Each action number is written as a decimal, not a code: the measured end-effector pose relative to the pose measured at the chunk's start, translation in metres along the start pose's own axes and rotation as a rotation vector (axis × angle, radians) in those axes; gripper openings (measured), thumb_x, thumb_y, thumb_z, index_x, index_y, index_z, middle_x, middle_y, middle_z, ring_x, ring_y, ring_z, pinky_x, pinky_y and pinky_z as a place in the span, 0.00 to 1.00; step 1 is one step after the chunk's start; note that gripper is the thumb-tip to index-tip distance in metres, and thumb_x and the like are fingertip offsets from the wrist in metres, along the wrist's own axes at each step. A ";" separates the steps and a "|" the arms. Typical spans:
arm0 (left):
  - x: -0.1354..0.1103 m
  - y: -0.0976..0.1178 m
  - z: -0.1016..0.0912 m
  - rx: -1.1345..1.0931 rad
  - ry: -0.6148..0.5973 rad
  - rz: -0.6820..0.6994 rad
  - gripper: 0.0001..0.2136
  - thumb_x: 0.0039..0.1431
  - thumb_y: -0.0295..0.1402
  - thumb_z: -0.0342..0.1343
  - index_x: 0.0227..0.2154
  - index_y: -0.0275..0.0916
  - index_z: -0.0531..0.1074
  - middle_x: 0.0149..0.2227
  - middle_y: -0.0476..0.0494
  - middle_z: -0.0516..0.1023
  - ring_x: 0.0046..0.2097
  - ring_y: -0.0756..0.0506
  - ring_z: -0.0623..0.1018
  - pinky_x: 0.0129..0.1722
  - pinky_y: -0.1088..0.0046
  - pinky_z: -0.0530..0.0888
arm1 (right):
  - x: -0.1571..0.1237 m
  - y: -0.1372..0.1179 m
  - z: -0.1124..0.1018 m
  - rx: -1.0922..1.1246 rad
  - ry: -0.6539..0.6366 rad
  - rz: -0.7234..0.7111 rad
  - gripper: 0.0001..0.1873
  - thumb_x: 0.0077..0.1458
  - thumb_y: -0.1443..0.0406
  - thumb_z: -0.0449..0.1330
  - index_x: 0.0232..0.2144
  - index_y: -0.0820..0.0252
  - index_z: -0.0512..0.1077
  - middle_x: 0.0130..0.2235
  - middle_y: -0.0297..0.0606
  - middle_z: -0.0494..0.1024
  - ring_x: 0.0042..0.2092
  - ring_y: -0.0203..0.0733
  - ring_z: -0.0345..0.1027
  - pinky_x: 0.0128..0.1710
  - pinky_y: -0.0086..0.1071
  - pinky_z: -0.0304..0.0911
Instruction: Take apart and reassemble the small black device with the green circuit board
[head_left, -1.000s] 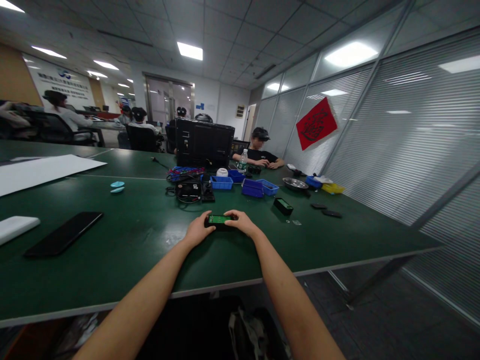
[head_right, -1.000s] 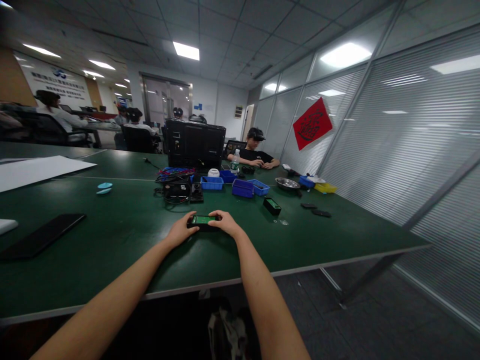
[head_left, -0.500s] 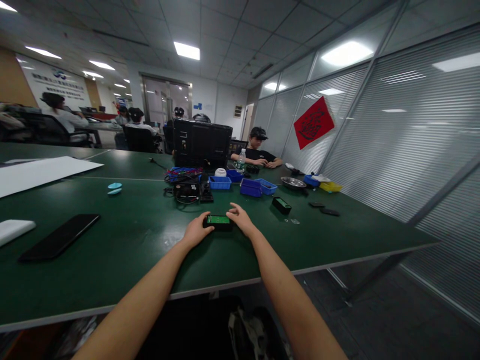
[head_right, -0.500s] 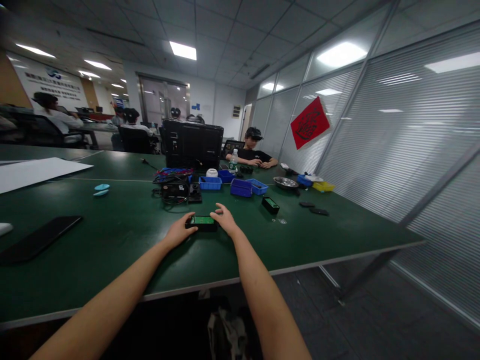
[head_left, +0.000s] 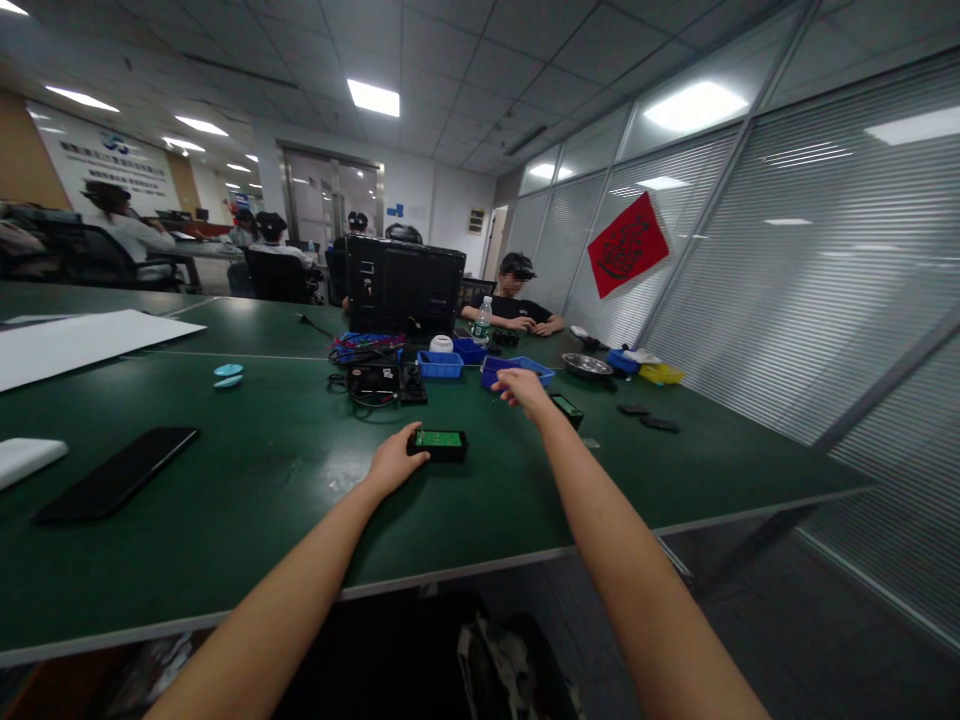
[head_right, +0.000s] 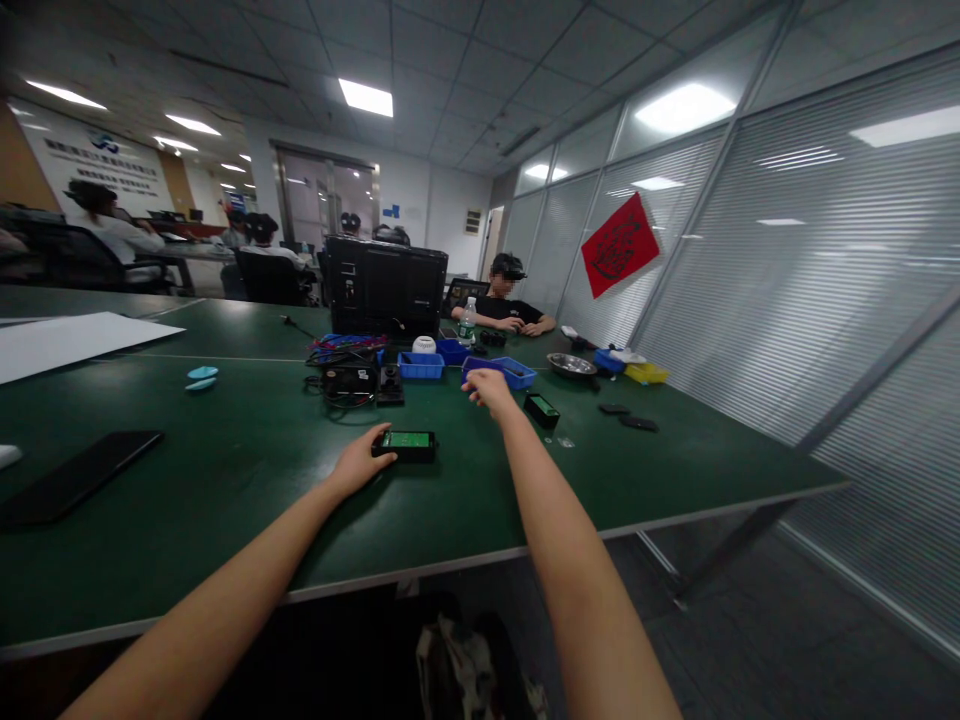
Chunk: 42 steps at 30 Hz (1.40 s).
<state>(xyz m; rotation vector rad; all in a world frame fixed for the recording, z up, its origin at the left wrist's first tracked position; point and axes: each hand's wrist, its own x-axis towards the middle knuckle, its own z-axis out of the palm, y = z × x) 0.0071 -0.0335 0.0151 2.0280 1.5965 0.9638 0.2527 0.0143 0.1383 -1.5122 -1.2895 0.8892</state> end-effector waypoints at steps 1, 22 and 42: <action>0.000 -0.001 0.001 -0.012 0.017 0.005 0.28 0.45 0.33 0.57 0.52 0.40 0.61 0.48 0.42 0.71 0.48 0.44 0.71 0.47 0.70 0.66 | -0.010 0.011 0.011 -0.031 -0.085 -0.014 0.13 0.47 0.65 0.59 0.36 0.68 0.70 0.30 0.38 0.75 0.22 0.29 0.61 0.20 0.22 0.54; 0.005 -0.008 0.006 -0.128 0.079 -0.021 0.21 0.51 0.35 0.51 0.49 0.37 0.62 0.43 0.41 0.72 0.38 0.49 0.73 0.39 0.72 0.70 | -0.025 0.099 0.028 -0.801 0.262 0.014 0.31 0.51 0.47 0.46 0.46 0.66 0.64 0.44 0.52 0.69 0.46 0.54 0.62 0.39 0.39 0.59; 0.003 -0.004 0.004 -0.125 0.055 -0.045 0.22 0.50 0.33 0.52 0.50 0.37 0.62 0.43 0.41 0.72 0.37 0.49 0.73 0.41 0.72 0.69 | -0.042 0.094 0.062 -0.974 0.271 -0.186 0.24 0.50 0.57 0.54 0.48 0.61 0.59 0.45 0.49 0.65 0.46 0.49 0.61 0.41 0.37 0.57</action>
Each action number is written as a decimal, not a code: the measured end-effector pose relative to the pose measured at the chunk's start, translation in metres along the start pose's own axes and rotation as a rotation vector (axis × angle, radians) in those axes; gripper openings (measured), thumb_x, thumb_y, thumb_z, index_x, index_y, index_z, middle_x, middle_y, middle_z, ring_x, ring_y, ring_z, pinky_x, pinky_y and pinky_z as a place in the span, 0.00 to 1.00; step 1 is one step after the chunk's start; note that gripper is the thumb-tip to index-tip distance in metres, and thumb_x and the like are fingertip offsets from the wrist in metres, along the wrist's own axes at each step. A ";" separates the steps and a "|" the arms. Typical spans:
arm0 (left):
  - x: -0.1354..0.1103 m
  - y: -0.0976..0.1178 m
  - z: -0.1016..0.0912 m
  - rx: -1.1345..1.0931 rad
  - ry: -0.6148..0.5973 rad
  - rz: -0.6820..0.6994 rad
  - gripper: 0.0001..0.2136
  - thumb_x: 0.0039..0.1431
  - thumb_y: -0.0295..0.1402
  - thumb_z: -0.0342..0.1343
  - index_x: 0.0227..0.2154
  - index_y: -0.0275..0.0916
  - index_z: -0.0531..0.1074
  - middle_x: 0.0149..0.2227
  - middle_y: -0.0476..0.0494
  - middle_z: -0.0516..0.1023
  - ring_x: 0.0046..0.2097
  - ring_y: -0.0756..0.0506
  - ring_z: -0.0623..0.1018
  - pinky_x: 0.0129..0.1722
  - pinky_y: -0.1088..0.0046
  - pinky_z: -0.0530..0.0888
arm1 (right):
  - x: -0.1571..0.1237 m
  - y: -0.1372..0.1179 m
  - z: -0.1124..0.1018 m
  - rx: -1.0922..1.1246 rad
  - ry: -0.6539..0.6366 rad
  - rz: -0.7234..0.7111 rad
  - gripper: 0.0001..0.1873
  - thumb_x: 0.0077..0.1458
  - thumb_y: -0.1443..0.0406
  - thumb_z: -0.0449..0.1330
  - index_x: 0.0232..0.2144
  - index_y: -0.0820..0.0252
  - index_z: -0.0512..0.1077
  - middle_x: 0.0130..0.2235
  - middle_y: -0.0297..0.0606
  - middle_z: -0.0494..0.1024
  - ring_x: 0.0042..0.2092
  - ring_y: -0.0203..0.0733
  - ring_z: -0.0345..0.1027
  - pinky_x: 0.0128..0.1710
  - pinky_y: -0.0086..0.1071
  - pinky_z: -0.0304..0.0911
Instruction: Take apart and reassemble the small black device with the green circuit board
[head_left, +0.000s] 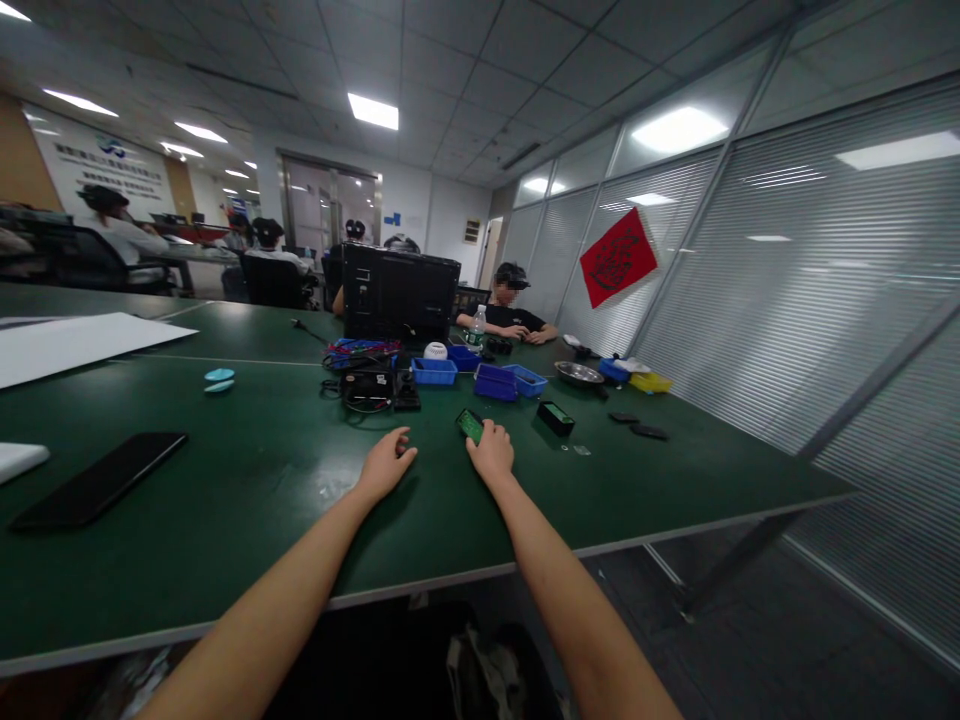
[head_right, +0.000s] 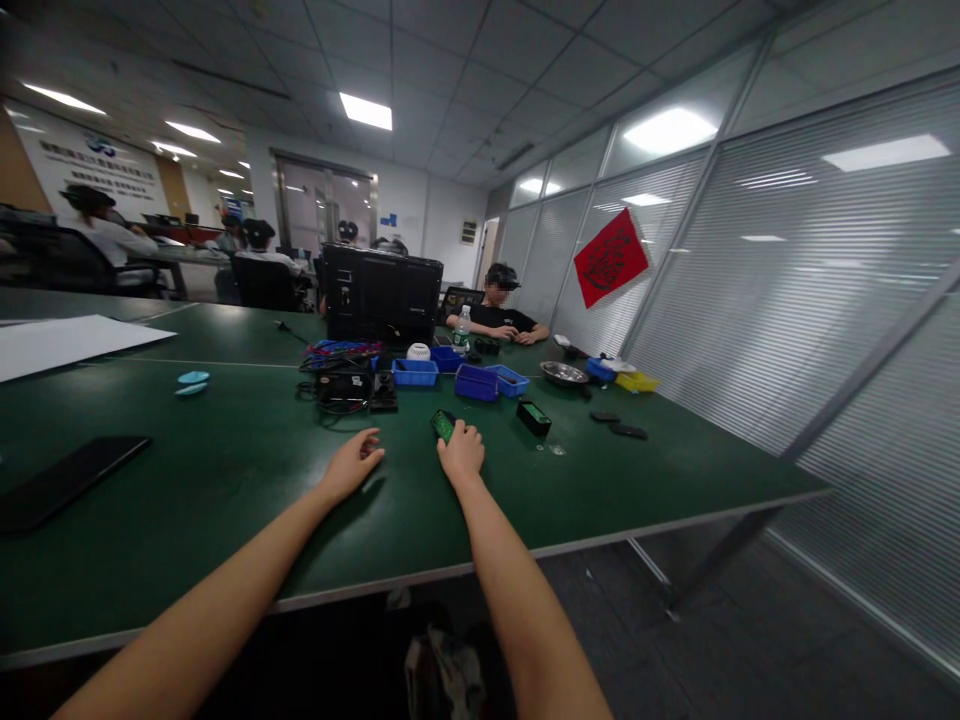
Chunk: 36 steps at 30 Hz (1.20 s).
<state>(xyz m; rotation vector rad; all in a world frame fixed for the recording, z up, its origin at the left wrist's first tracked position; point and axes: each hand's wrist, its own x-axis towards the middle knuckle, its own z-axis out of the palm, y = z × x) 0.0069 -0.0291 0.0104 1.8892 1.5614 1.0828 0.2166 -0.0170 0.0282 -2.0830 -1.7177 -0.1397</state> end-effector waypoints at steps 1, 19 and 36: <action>0.000 0.001 0.000 0.001 -0.004 -0.004 0.22 0.50 0.33 0.52 0.50 0.37 0.62 0.43 0.41 0.72 0.38 0.49 0.73 0.41 0.72 0.69 | -0.001 -0.001 -0.001 0.000 -0.009 -0.015 0.24 0.50 0.57 0.54 0.49 0.60 0.59 0.46 0.49 0.65 0.46 0.48 0.60 0.41 0.37 0.57; 0.000 0.001 0.000 0.014 -0.007 0.005 0.21 0.50 0.33 0.52 0.49 0.37 0.63 0.42 0.42 0.73 0.38 0.49 0.73 0.41 0.72 0.69 | 0.001 -0.001 -0.001 0.042 -0.041 -0.028 0.28 0.51 0.57 0.51 0.53 0.61 0.54 0.47 0.49 0.67 0.47 0.50 0.60 0.41 0.38 0.57; 0.001 -0.003 0.002 0.028 -0.002 0.019 0.22 0.50 0.34 0.52 0.49 0.37 0.63 0.41 0.42 0.73 0.37 0.49 0.73 0.39 0.74 0.69 | -0.003 -0.001 -0.008 -0.086 0.116 -0.109 0.24 0.50 0.63 0.54 0.50 0.58 0.58 0.47 0.47 0.64 0.47 0.49 0.55 0.42 0.39 0.53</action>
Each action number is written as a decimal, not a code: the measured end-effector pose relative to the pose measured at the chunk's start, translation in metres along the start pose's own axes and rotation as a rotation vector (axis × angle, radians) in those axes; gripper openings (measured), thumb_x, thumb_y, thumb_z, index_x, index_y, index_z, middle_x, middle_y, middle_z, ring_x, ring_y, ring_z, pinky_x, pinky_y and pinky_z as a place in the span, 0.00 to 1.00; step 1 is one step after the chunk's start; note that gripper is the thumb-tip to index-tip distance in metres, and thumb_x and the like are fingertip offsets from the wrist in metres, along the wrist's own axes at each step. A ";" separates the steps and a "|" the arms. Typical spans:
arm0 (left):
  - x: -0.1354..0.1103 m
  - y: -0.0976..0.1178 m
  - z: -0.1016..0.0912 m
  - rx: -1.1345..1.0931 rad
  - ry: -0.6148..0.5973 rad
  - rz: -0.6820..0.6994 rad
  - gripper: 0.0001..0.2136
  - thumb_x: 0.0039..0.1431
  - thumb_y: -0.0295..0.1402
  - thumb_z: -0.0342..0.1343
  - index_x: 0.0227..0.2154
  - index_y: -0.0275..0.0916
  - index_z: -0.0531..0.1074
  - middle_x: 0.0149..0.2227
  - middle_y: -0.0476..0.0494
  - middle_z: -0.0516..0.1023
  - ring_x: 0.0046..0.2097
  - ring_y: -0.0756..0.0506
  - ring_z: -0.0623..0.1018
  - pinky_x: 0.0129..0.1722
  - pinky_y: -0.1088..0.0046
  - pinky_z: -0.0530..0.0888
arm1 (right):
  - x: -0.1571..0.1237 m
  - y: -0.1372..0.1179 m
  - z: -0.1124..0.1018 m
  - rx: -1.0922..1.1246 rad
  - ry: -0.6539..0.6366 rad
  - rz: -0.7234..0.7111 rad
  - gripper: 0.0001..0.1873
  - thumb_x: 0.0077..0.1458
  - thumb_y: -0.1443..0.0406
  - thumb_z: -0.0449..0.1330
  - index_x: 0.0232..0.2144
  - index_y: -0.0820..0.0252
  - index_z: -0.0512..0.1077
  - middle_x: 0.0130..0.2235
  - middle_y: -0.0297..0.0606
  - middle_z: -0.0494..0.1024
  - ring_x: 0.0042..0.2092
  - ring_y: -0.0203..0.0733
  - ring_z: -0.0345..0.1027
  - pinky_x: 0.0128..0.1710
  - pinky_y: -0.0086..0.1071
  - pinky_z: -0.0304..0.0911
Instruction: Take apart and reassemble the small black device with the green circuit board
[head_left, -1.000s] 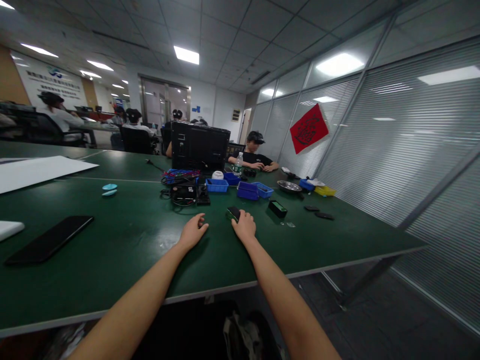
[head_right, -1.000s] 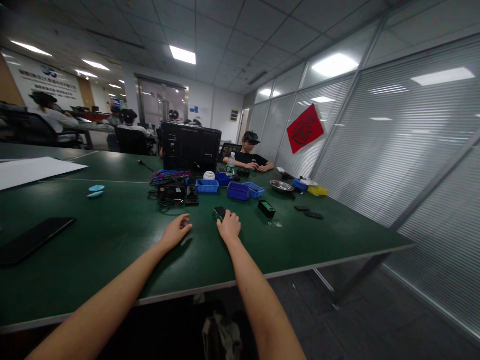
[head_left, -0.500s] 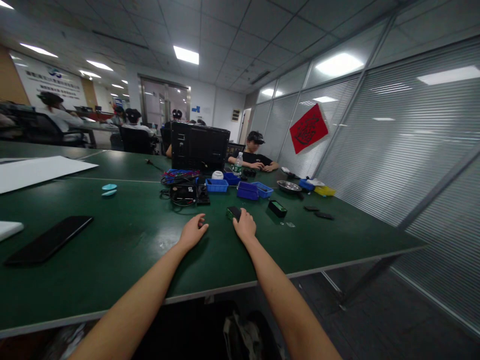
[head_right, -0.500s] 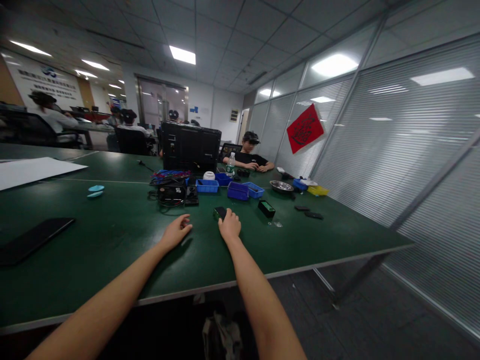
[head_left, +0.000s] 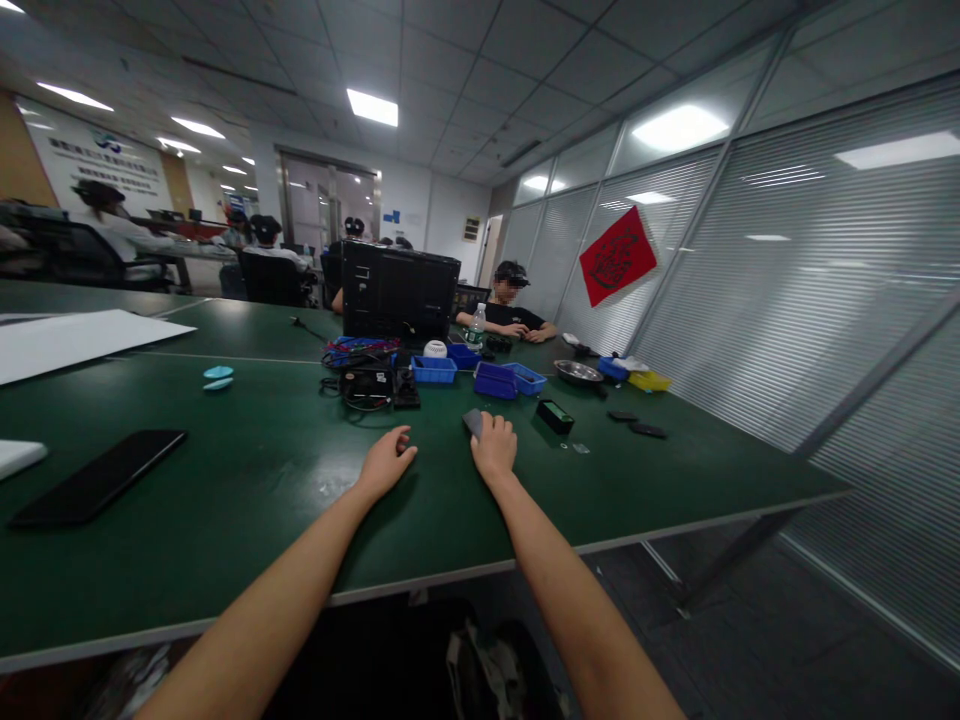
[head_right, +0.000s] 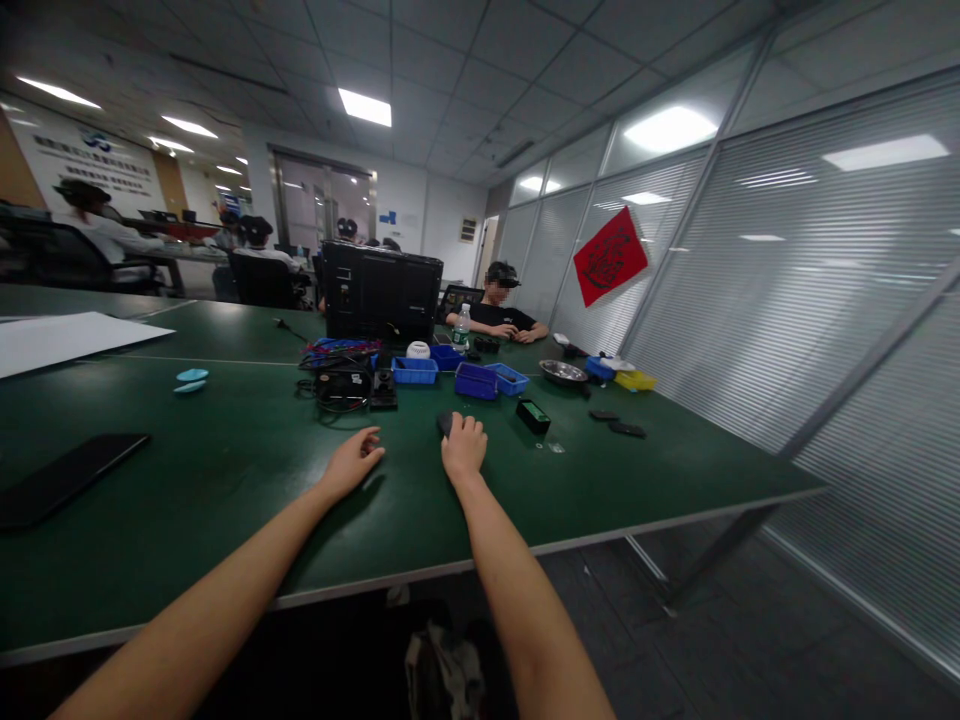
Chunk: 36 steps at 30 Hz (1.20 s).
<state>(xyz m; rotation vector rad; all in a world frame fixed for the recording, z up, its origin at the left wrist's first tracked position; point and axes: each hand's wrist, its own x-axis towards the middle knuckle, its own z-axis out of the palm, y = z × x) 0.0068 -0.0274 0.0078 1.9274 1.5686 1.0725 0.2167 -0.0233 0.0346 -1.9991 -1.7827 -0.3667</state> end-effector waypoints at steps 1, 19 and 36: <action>0.000 -0.001 0.000 -0.001 0.002 0.006 0.22 0.50 0.34 0.52 0.49 0.37 0.63 0.41 0.43 0.73 0.37 0.49 0.73 0.39 0.74 0.69 | -0.001 -0.002 -0.002 -0.030 0.011 -0.036 0.22 0.50 0.64 0.54 0.49 0.59 0.60 0.46 0.47 0.64 0.46 0.50 0.55 0.43 0.40 0.53; 0.001 -0.003 0.002 0.004 0.013 0.022 0.21 0.50 0.33 0.52 0.49 0.36 0.63 0.41 0.43 0.73 0.37 0.50 0.73 0.40 0.74 0.69 | -0.013 -0.022 0.001 -0.006 0.069 -0.120 0.32 0.52 0.51 0.50 0.52 0.68 0.58 0.46 0.54 0.64 0.45 0.52 0.56 0.41 0.42 0.54; -0.001 0.001 -0.001 0.018 -0.006 0.011 0.22 0.50 0.34 0.52 0.50 0.38 0.62 0.41 0.44 0.73 0.37 0.49 0.73 0.40 0.74 0.69 | -0.003 -0.016 0.007 0.199 -0.242 0.109 0.33 0.49 0.51 0.52 0.52 0.66 0.55 0.46 0.52 0.65 0.43 0.51 0.64 0.37 0.39 0.61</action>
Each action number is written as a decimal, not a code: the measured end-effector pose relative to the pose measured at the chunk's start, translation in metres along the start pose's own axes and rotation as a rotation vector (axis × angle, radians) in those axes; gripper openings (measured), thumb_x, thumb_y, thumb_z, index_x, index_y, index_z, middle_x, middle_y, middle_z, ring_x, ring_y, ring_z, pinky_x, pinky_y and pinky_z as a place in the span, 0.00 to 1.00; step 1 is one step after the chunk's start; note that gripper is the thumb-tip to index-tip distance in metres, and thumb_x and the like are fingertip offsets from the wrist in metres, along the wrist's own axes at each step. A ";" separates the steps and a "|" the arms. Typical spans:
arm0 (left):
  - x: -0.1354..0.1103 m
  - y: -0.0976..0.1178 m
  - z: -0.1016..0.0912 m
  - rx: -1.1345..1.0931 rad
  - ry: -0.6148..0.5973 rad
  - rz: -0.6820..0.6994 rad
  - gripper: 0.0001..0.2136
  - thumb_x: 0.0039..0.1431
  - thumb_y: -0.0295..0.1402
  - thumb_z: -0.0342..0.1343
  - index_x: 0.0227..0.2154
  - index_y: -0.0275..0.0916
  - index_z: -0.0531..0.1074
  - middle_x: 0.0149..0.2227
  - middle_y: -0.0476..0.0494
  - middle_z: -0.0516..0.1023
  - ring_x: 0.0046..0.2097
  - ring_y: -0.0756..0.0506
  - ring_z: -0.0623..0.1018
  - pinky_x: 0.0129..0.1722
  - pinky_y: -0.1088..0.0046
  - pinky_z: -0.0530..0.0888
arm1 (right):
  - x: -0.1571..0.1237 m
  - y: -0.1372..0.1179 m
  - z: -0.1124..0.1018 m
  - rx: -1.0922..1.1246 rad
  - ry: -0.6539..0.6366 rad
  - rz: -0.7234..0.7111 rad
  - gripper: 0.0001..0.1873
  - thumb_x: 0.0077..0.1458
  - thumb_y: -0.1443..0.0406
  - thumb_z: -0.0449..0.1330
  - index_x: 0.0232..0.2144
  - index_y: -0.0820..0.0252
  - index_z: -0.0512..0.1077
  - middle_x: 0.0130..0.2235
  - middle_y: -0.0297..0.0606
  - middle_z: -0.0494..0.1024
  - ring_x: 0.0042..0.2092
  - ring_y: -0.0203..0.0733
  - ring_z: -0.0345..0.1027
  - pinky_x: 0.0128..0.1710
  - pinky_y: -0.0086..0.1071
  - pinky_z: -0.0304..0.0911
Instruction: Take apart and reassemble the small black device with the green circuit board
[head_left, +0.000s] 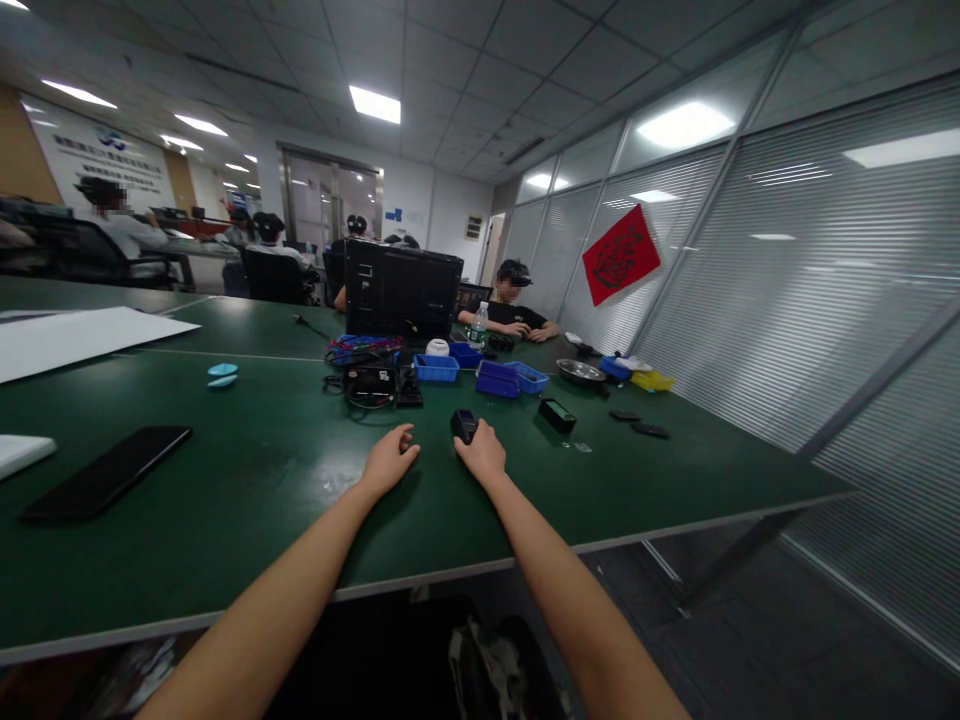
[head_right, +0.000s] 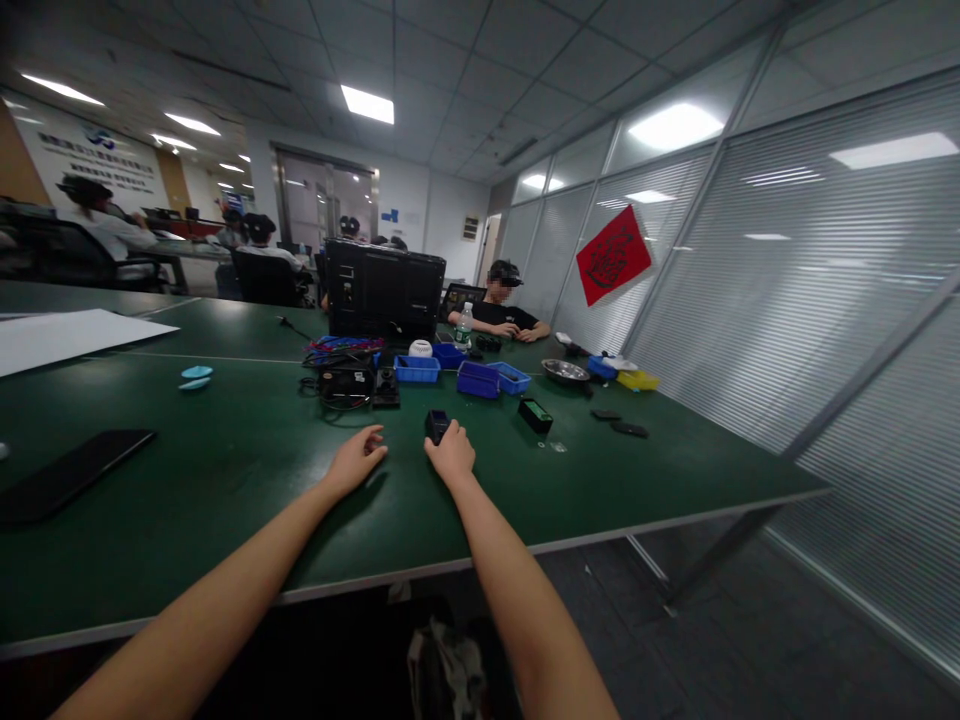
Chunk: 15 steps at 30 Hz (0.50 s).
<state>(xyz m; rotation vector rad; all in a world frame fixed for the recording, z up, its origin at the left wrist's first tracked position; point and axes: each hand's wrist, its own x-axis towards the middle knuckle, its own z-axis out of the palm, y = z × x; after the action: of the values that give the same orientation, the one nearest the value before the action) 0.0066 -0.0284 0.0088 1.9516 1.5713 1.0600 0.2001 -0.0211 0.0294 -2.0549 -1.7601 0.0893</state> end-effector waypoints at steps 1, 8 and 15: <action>0.000 0.000 0.000 -0.001 0.000 0.000 0.22 0.50 0.34 0.52 0.49 0.38 0.62 0.41 0.44 0.73 0.37 0.49 0.73 0.40 0.74 0.69 | 0.002 0.001 -0.001 0.018 -0.021 0.026 0.32 0.48 0.51 0.52 0.50 0.66 0.58 0.45 0.51 0.66 0.42 0.50 0.65 0.36 0.39 0.61; -0.001 0.002 -0.001 0.015 0.010 0.000 0.21 0.49 0.33 0.52 0.49 0.38 0.63 0.40 0.44 0.74 0.37 0.49 0.74 0.40 0.74 0.69 | -0.001 -0.001 0.001 0.009 -0.008 -0.012 0.29 0.46 0.47 0.53 0.44 0.62 0.63 0.44 0.48 0.67 0.44 0.48 0.64 0.38 0.37 0.59; -0.001 0.003 0.000 0.009 0.002 -0.009 0.21 0.50 0.34 0.51 0.49 0.38 0.63 0.40 0.44 0.74 0.37 0.49 0.73 0.39 0.74 0.69 | -0.002 -0.001 0.001 0.028 -0.001 -0.017 0.32 0.47 0.44 0.49 0.45 0.62 0.63 0.43 0.48 0.68 0.43 0.48 0.65 0.38 0.37 0.59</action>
<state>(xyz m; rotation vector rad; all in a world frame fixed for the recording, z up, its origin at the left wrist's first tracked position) 0.0080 -0.0299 0.0109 1.9482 1.5871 1.0534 0.1983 -0.0221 0.0281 -2.0198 -1.7669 0.1091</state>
